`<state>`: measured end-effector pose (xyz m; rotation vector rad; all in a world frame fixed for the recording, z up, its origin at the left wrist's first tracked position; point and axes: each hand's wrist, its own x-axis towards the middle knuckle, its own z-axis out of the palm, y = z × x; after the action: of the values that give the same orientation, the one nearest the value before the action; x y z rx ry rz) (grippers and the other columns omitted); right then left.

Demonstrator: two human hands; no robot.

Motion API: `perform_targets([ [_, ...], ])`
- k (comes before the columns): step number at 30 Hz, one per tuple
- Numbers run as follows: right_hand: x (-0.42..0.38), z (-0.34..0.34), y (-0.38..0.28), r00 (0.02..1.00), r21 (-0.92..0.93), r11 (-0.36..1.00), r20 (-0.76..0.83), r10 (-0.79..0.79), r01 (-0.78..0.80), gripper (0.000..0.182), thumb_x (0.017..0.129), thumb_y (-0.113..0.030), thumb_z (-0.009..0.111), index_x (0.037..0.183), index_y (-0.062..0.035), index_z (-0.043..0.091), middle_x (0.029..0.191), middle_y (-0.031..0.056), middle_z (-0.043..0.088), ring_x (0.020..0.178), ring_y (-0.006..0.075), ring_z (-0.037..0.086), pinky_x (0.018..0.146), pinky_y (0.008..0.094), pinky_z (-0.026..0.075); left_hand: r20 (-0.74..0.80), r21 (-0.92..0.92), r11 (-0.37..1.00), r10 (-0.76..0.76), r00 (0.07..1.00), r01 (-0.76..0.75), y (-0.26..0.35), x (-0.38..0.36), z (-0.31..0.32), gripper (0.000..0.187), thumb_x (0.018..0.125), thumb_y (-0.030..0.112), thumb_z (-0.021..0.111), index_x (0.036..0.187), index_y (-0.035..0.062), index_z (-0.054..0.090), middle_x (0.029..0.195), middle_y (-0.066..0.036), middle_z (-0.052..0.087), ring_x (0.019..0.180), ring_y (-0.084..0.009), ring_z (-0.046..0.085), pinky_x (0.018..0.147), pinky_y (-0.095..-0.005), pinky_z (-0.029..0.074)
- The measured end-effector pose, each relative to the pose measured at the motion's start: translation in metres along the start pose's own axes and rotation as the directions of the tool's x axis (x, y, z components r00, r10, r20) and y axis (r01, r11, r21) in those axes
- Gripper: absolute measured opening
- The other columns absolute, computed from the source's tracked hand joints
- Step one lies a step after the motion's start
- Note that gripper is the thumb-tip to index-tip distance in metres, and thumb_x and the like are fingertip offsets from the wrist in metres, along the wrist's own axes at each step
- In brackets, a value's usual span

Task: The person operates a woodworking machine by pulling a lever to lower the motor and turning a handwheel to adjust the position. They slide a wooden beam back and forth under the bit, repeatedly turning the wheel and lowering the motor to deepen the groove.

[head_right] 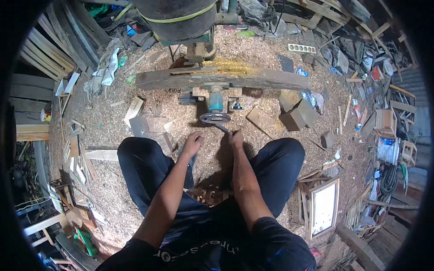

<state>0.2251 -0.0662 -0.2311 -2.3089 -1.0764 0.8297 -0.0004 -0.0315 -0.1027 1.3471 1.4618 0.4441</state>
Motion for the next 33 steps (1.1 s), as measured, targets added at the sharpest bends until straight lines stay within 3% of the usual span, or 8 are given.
perform_targets([
  [7,0.008,-0.009,-0.007,0.932,0.469,0.807,0.131,0.339,-0.359,0.03,0.079,-0.024,0.07,0.088,0.0033,0.062,0.077,0.0106,0.064,0.072,0.0182,0.059,0.067,0.034,0.049,0.026,0.034,0.999,-0.026,0.999,0.025,-0.001,-0.006,-0.002,0.033,0.087,0.02,0.06,0.117,0.0049,0.063,0.111,-0.019,0.066,0.104,-0.0302,0.064,0.091,-0.0359,0.049],
  [11,-0.022,-0.047,-0.054,0.982,0.534,0.827,0.038,0.187,-0.178,0.027,0.085,-0.025,0.061,0.079,0.0003,0.068,0.069,0.0061,0.063,0.066,0.0132,0.057,0.061,0.0339,0.047,0.024,0.071,0.996,0.052,0.998,-0.054,0.002,-0.004,0.002,0.032,0.094,0.021,0.058,0.117,0.0002,0.061,0.11,-0.018,0.067,0.102,-0.0252,0.064,0.091,-0.0333,0.047],
  [17,-0.02,-0.062,-0.06,0.99,0.382,0.914,0.088,0.11,-0.136,0.039,0.088,-0.031,0.056,0.075,0.0029,0.069,0.064,0.0118,0.065,0.064,0.0207,0.065,0.061,0.0375,0.049,-0.07,0.09,0.992,0.09,0.993,-0.084,0.023,-0.008,0.0,0.028,0.093,0.024,0.058,0.111,0.0035,0.064,0.107,-0.016,0.068,0.101,-0.0259,0.065,0.089,-0.034,0.049],
  [20,-0.041,-0.087,-0.099,0.998,0.409,0.912,-0.052,0.032,-0.008,0.043,0.09,-0.033,0.05,0.077,0.0032,0.07,0.062,0.0148,0.065,0.065,0.024,0.068,0.065,0.0392,0.05,-0.141,0.056,0.991,0.127,0.982,-0.12,0.021,-0.006,0.002,0.029,0.094,0.028,0.056,0.108,0.004,0.066,0.097,-0.013,0.069,0.091,-0.0232,0.065,0.083,-0.0336,0.05],
  [21,-0.056,-0.106,-0.12,0.993,0.264,0.96,-0.091,-0.069,0.091,0.054,0.094,-0.04,0.046,0.082,0.0062,0.07,0.067,0.0165,0.066,0.066,0.0255,0.069,0.064,0.0384,0.053,-0.147,0.024,0.995,0.103,0.984,-0.1,0.017,0.0,0.004,0.03,0.095,0.029,0.056,0.107,0.0039,0.066,0.094,-0.012,0.069,0.088,-0.0221,0.065,0.081,-0.0333,0.049],
  [24,-0.06,-0.101,-0.136,0.965,0.728,0.654,0.263,0.013,-0.207,0.068,0.095,-0.053,0.041,0.089,0.0093,0.068,0.074,0.0196,0.068,0.069,0.0279,0.069,0.063,0.0373,0.056,-0.14,-0.057,0.99,0.123,0.982,-0.132,0.004,0.011,0.008,0.035,0.098,0.033,0.051,0.105,0.0016,0.066,0.084,-0.008,0.066,0.078,-0.0172,0.059,0.076,-0.0314,0.047],
  [32,-0.092,-0.085,-0.207,0.837,0.648,0.66,0.545,-0.054,-0.379,0.084,0.094,-0.069,0.018,0.124,-0.0019,0.059,0.111,0.0226,0.063,0.094,0.0285,0.065,0.085,0.0403,0.052,-0.227,-0.148,0.98,0.097,0.969,-0.132,0.032,-0.024,-0.034,0.037,0.097,0.032,0.053,0.114,0.001,0.063,0.096,-0.013,0.068,0.091,-0.0198,0.062,0.086,-0.0318,0.046],
  [33,-0.089,-0.075,-0.204,0.781,0.668,0.611,0.612,-0.127,-0.425,0.089,0.091,-0.074,0.015,0.141,-0.006,0.042,0.116,0.0222,0.062,0.1,0.0287,0.063,0.091,0.0405,0.048,-0.249,-0.131,0.985,0.076,0.966,-0.111,0.031,-0.028,-0.041,0.037,0.097,0.032,0.054,0.116,0.0014,0.063,0.099,-0.014,0.068,0.093,-0.0208,0.063,0.087,-0.0319,0.046],
])
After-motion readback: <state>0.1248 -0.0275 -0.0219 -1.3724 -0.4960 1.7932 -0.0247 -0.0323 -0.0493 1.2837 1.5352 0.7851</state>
